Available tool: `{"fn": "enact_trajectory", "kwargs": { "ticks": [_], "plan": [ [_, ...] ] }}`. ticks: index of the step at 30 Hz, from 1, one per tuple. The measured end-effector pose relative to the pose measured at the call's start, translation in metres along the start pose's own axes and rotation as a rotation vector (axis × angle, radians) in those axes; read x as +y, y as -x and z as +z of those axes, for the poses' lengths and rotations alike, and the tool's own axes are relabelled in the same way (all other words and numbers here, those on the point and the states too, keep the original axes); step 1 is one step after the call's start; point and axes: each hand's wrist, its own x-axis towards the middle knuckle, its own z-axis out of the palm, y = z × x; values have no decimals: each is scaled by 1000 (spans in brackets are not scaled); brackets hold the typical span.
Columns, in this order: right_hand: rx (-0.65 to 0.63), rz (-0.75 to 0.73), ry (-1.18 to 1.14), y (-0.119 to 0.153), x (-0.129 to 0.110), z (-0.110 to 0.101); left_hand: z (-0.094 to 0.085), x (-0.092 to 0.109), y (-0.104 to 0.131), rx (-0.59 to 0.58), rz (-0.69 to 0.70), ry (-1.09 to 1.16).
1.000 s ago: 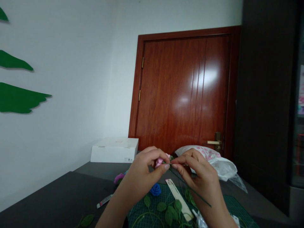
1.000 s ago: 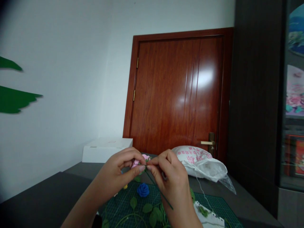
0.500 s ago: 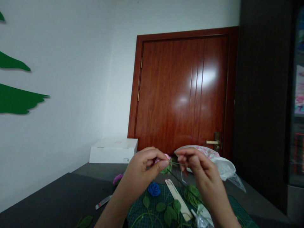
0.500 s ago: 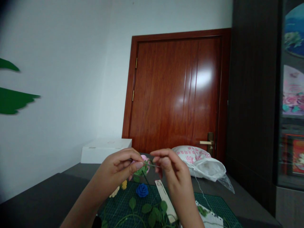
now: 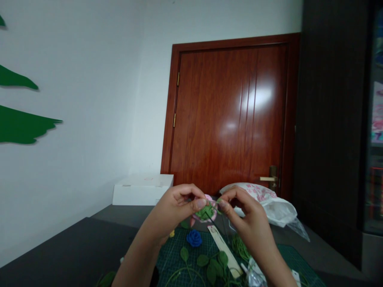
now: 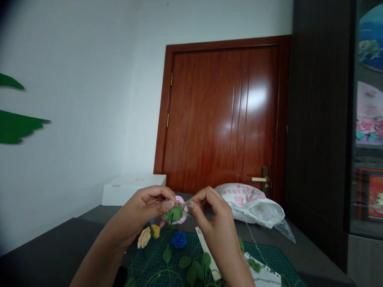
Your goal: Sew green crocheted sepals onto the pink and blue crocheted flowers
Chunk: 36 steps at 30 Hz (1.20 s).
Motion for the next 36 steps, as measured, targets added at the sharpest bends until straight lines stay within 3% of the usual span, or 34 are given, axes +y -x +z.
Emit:
{"fn": "enact_trajectory", "kwargs": {
  "ticks": [5,8,15,24,36],
  "plan": [
    [137,239,-632,-2,2,7,-1,-3,-3,84,34,11],
    [165,309,-782,-4,3,9,-2,-3,-6,115,40,-1],
    [299,318,-841,-5,1,8,-3,-6,-10,128,10,51],
    [374,331,-756,-3,0,8,-3,-6,-10,87,-8,74],
    [432,312,-657,-3,-3,9,-1,-11,-12,76,-48,264]
  ]
}}
